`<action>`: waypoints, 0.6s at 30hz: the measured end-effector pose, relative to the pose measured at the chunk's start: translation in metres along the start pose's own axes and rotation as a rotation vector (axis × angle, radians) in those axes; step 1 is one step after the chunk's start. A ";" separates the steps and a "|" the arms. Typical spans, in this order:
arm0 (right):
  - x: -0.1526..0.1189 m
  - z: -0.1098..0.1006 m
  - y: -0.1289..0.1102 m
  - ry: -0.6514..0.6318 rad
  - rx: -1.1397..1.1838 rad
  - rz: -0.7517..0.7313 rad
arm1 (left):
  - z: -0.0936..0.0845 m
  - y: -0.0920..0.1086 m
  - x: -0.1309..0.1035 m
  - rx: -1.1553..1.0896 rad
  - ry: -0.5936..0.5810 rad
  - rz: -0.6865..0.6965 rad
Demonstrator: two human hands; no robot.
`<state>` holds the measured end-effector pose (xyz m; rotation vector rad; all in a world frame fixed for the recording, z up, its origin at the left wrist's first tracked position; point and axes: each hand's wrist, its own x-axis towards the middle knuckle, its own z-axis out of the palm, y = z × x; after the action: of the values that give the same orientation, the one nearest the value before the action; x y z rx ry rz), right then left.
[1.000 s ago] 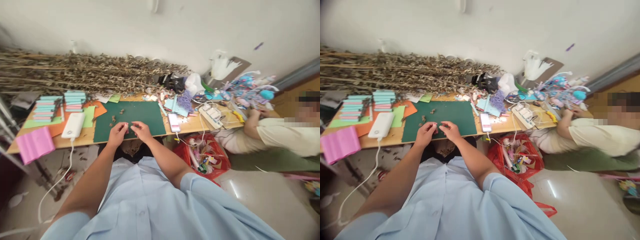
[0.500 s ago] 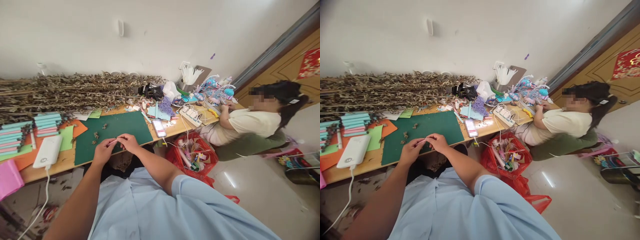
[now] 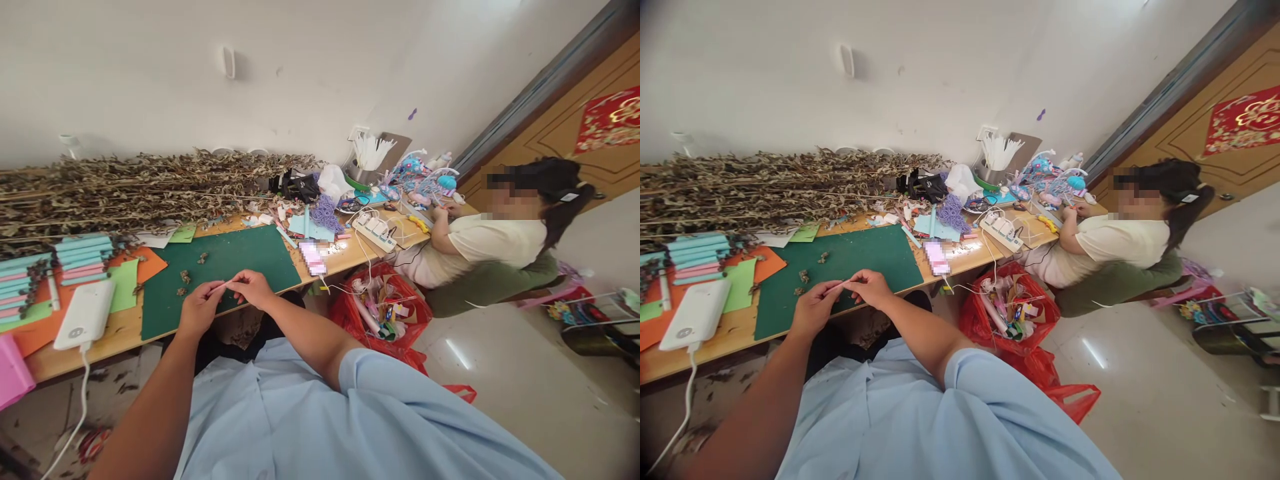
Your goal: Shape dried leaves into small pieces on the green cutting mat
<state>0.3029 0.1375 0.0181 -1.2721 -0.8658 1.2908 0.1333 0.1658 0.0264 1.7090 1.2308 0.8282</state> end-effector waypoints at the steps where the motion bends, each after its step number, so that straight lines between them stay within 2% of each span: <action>1: -0.001 0.000 -0.002 -0.007 0.004 0.001 | 0.000 0.000 0.000 0.003 -0.001 0.006; 18: -0.002 -0.008 -0.009 -0.105 -0.012 0.030 | 0.005 0.004 0.001 0.060 0.009 0.062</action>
<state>0.3118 0.1360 0.0255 -1.2392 -0.9330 1.3880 0.1399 0.1643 0.0282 1.8010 1.2254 0.8440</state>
